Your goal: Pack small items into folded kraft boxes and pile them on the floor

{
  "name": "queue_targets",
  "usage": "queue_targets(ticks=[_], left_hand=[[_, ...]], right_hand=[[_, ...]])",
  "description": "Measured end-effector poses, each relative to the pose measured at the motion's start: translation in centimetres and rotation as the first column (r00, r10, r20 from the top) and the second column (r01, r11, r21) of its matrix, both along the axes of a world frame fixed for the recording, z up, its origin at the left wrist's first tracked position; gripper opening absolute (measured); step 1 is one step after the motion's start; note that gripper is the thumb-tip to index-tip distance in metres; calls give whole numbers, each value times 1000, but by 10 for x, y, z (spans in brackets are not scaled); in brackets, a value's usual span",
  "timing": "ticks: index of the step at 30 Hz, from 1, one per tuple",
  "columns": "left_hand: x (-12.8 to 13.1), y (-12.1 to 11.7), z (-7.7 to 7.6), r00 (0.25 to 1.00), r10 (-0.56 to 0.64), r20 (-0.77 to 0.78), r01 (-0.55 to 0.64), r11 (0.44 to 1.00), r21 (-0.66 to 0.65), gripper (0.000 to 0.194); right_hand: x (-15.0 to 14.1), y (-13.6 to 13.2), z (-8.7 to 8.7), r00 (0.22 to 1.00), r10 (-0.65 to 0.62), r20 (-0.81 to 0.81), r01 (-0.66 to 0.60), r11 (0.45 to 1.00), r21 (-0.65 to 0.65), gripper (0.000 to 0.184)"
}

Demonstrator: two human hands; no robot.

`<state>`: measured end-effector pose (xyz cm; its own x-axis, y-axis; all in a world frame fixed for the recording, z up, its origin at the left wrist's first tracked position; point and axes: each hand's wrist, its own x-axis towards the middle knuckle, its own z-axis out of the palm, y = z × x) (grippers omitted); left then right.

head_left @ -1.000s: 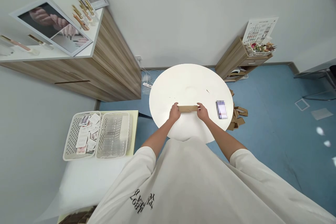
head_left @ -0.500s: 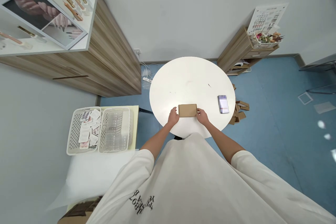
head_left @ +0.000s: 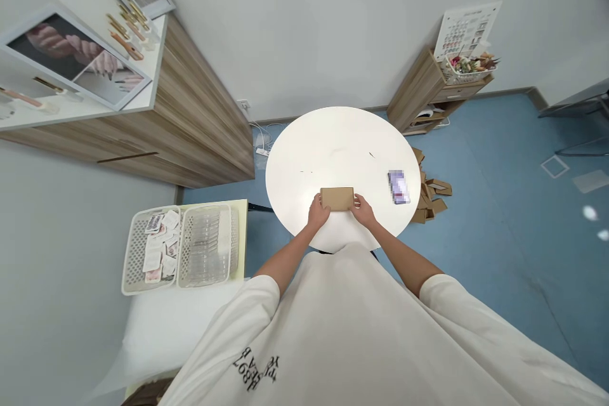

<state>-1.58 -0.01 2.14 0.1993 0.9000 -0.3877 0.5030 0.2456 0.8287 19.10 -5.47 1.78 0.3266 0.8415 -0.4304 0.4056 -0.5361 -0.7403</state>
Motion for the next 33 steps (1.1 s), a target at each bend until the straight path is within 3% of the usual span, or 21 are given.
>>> queue_targets(ticks=[8, 17, 26, 33], left_hand=[[62, 2, 30, 999, -42, 8, 41, 992, 123, 62], [181, -20, 48, 986, -162, 43, 152, 971, 186, 63], [313, -59, 55, 957, -291, 4, 284, 936, 209, 62], [397, -90, 47, 927, -375, 13, 366, 913, 181, 66]], right_hand=[[54, -8, 17, 995, -99, -19, 101, 985, 138, 63], [173, -47, 28, 975, -223, -18, 221, 945, 242, 56], [301, -108, 37, 935, -354, -1, 341, 901, 267, 58], [372, -149, 48, 902, -417, 109, 388, 895, 220, 54]])
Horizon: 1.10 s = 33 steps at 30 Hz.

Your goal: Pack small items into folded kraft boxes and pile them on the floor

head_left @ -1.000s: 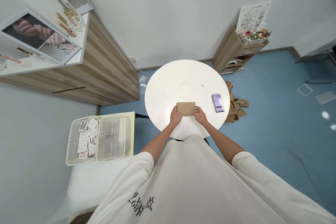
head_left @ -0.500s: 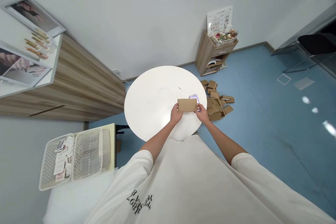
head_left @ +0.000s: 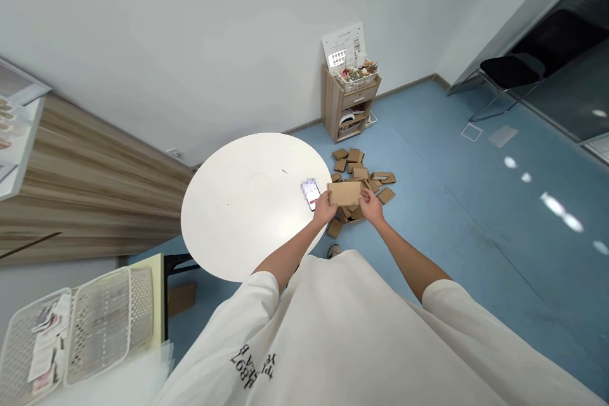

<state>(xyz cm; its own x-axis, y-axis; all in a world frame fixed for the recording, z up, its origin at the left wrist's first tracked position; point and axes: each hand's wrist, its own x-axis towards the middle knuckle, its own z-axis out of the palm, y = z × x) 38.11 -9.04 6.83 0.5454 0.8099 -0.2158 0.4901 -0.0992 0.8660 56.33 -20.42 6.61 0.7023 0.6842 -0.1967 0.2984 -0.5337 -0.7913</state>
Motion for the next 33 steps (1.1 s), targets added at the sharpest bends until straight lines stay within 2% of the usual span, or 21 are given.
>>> queue_targets(ticks=[4, 7, 9, 11, 16, 20, 25, 33], left_hand=[[39, 0, 3, 996, -90, 9, 90, 996, -18, 67], [65, 10, 9, 979, -175, 100, 178, 984, -17, 67], [76, 17, 13, 974, -194, 118, 196, 981, -5, 67], [80, 21, 13, 974, -210, 91, 212, 977, -11, 68], [69, 19, 3, 961, -278, 11, 278, 961, -12, 68], [61, 17, -1, 962, -273, -5, 273, 962, 16, 61], [55, 15, 2, 963, -271, -9, 271, 962, 20, 57], [30, 14, 6, 983, -182, -13, 182, 983, 20, 53]], right_hand=[[33, -8, 8, 997, -70, 39, 71, 997, -18, 52], [58, -8, 11, 990, -125, 66, 124, 992, 19, 62], [71, -8, 11, 985, -141, 96, 138, 990, 39, 65], [80, -9, 8, 985, -130, 110, 127, 991, 36, 60], [80, -11, -8, 998, -60, 37, 60, 998, -9, 50], [72, -7, -20, 1000, -24, 5, 24, 998, -59, 47], [61, -2, -31, 998, 21, -63, -26, 997, -79, 45], [42, 8, -42, 981, 156, -113, -162, 986, -43, 43]])
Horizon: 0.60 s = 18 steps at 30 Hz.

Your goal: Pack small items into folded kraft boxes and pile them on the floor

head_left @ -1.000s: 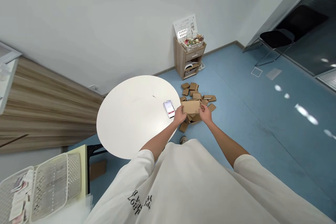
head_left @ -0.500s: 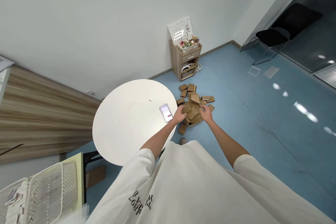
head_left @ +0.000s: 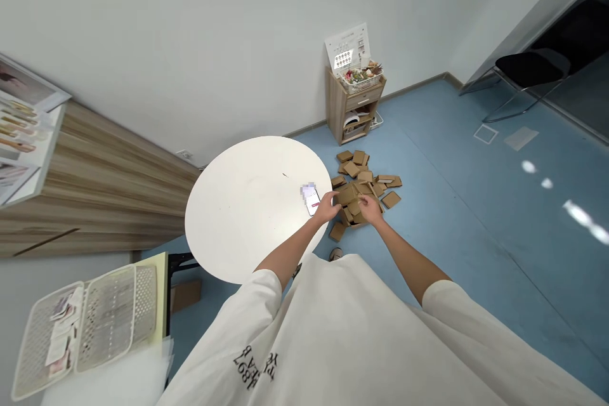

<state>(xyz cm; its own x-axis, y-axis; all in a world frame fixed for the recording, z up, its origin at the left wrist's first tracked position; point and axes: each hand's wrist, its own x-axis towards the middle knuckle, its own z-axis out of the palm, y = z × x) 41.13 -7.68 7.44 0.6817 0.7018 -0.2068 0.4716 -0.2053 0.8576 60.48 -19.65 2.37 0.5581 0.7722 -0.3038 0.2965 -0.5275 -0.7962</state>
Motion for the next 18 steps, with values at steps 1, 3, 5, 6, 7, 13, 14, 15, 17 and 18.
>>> queue_targets(ticks=[1, 3, 5, 6, 7, 13, 14, 15, 17, 18], left_hand=[[-4, 0, -1, 1000, 19, -3, -19, 1000, -1, 52], [-14, 0, -3, 998, 58, -7, -58, 998, 3, 52], [-25, 0, -5, 995, 95, -5, -95, 995, 10, 52], [-31, 0, -7, 994, 113, -3, -113, 994, 10, 52], [-38, 0, -8, 991, 132, 0, -132, 991, 5, 53], [-88, -3, -10, 963, 268, 8, -268, 963, -23, 60], [-98, -3, -9, 956, 293, 10, -293, 956, -32, 61], [-109, -3, -8, 948, 319, 12, -318, 947, -45, 63], [-131, -4, -5, 929, 369, 15, -367, 928, -69, 65], [-142, -4, -4, 920, 391, 16, -389, 918, -76, 64]], right_hand=[[-3, 3, 1, 1000, 18, -11, -18, 1000, -2, 43], [-12, 10, 3, 998, 47, -28, -47, 999, 2, 43], [-21, 17, 6, 997, 72, -40, -72, 997, 8, 43], [-27, 20, 7, 995, 87, -45, -86, 996, 14, 43], [-33, 24, 9, 993, 104, -50, -103, 995, 20, 43], [-75, 48, 12, 973, 219, -77, -216, 975, 49, 42], [-83, 52, 13, 968, 239, -72, -236, 970, 51, 42], [-91, 57, 14, 963, 260, -65, -257, 965, 53, 42], [-109, 66, 18, 951, 304, -47, -302, 952, 55, 42], [-119, 71, 20, 944, 328, -38, -325, 944, 55, 41]])
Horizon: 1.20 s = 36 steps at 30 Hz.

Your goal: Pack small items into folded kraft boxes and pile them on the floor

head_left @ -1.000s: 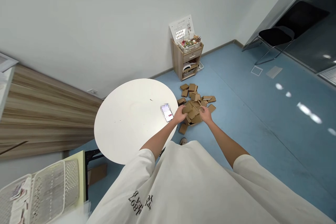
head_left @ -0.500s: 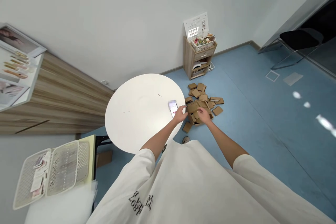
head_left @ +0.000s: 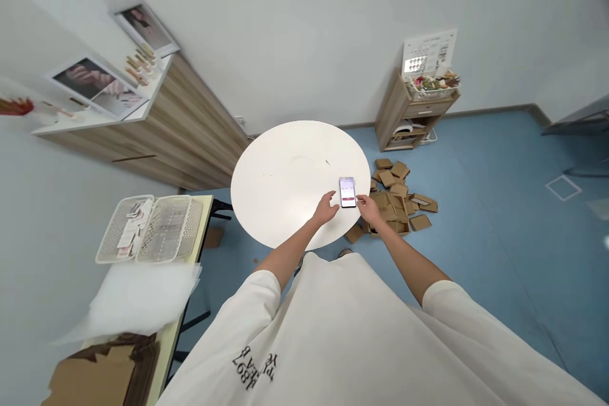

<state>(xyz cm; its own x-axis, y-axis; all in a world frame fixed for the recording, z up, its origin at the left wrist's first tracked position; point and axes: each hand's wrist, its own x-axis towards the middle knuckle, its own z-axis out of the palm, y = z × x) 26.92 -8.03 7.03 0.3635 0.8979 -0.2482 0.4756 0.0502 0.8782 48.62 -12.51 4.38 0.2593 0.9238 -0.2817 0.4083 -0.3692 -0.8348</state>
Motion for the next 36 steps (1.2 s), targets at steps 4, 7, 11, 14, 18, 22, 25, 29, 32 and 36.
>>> queue_targets(ticks=[4, 7, 11, 14, 18, 22, 25, 29, 32, 36], left_hand=[[-50, -1, 2, 996, 90, -1, -90, 996, 0, 62], [-95, -3, 1, 989, 150, 5, -150, 989, 1, 61], [-166, -10, -1, 976, 215, 23, -215, 977, 6, 60], [-223, -15, -2, 966, 257, 23, -258, 966, 10, 59], [-291, -22, -5, 950, 313, 11, -313, 949, 14, 57], [-341, -31, -7, 929, 369, 10, -369, 929, 14, 55], [-369, -38, -6, 912, 411, 21, -411, 912, 2, 54], [-396, -45, 1, 875, 483, 18, -483, 876, 1, 51], [-411, -49, 7, 832, 555, 1, -555, 832, 19, 49], [-423, -61, 11, 781, 624, -22, -622, 781, 60, 46]], right_hand=[[-45, 19, 10, 995, 97, 20, -98, 995, 18, 40], [-89, 30, 16, 989, 148, 29, -148, 989, 17, 39], [-158, 38, 19, 975, 215, 46, -217, 976, 25, 39], [-213, 39, 19, 964, 261, 53, -262, 965, 14, 38], [-283, 38, 19, 947, 316, 56, -316, 949, -12, 39], [-339, 37, 21, 917, 393, 62, -393, 919, -21, 39], [-369, 40, 24, 886, 459, 64, -458, 888, -26, 38], [-395, 53, 28, 842, 535, 70, -534, 845, -33, 36], [-409, 66, 30, 801, 595, 72, -596, 803, -9, 36], [-428, 78, 29, 735, 675, 65, -677, 736, 20, 35]])
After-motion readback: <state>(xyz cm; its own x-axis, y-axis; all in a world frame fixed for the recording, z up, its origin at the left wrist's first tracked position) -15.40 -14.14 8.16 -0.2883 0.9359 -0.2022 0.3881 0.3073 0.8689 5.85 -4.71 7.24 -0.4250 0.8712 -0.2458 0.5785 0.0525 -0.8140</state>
